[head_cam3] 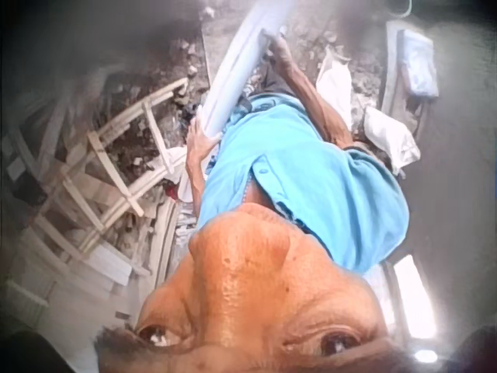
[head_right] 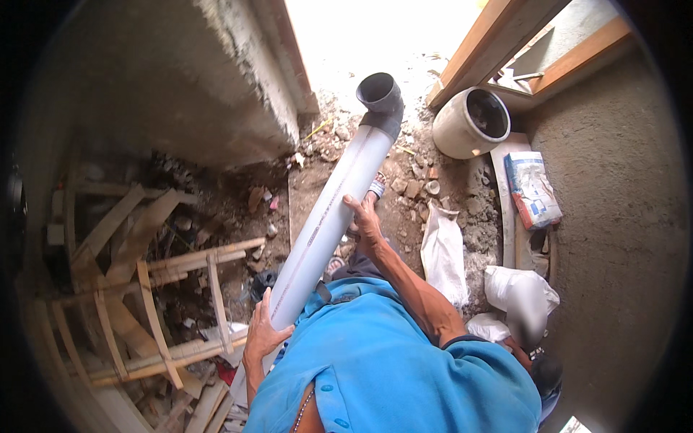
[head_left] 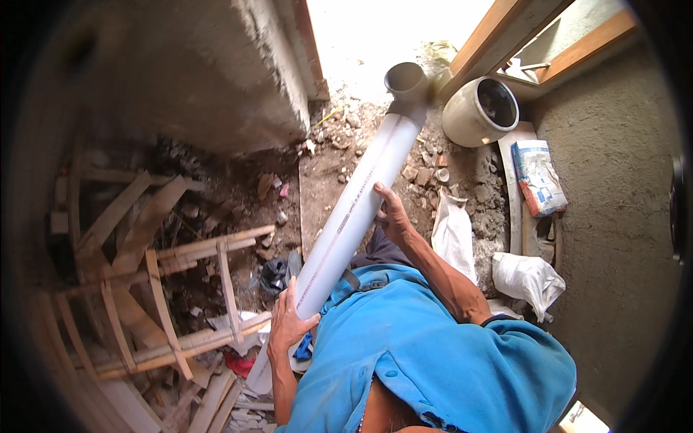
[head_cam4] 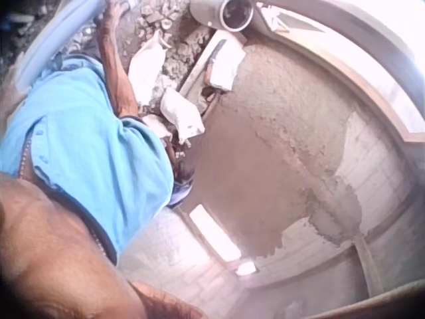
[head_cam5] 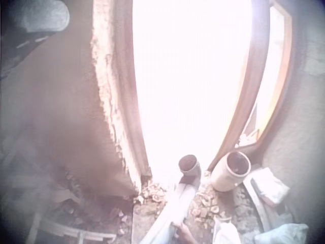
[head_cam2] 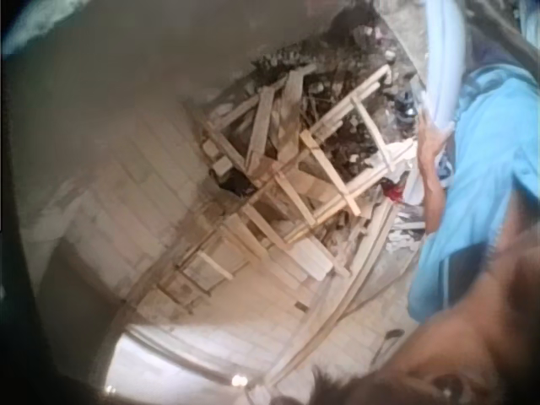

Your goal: The person holds a grey PVC elbow and a white PVC pipe, fits them together, and then uses a saw to mark a cutting line on the pipe.

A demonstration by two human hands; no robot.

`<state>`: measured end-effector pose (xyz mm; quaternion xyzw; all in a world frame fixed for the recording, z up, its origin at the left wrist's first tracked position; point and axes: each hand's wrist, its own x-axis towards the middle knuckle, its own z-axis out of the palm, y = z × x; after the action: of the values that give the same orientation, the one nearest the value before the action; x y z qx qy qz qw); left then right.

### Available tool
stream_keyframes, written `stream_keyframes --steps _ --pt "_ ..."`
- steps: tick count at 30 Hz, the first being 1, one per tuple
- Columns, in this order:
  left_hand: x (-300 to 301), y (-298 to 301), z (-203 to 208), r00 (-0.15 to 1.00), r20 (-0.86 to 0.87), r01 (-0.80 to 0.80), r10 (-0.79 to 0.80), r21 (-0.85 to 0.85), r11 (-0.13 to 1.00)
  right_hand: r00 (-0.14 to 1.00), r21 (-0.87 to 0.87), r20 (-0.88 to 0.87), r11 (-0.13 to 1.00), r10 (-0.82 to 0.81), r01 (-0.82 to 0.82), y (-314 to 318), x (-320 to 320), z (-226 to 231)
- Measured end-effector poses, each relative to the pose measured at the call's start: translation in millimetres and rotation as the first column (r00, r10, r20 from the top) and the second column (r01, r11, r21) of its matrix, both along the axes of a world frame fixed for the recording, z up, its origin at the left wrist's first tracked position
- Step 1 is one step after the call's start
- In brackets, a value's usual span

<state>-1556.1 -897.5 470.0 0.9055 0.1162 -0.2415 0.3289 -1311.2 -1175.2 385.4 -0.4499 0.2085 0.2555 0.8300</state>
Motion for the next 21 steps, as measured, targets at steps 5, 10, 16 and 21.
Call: stream_keyframes --steps 5,10,16,21 --pt "171 -40 -9 0.997 0.055 0.06 -0.059 -0.009 0.998 0.963 0.007 0.248 0.994 -0.104 0.105 -45 134 42" --pt "341 -102 -5 0.958 0.268 0.127 -0.105 -0.066 0.99 0.888 -0.037 0.459 0.997 -0.042 0.066 -125 272 98" --pt "502 -174 22 0.938 0.324 0.175 -0.123 -0.137 0.975 0.739 -0.025 0.646 0.962 -0.192 0.272 -177 387 183" --pt "625 -210 27 0.823 0.558 0.292 -0.109 -0.251 0.923 0.585 0.035 0.771 0.933 -0.253 0.358 -185 473 196"
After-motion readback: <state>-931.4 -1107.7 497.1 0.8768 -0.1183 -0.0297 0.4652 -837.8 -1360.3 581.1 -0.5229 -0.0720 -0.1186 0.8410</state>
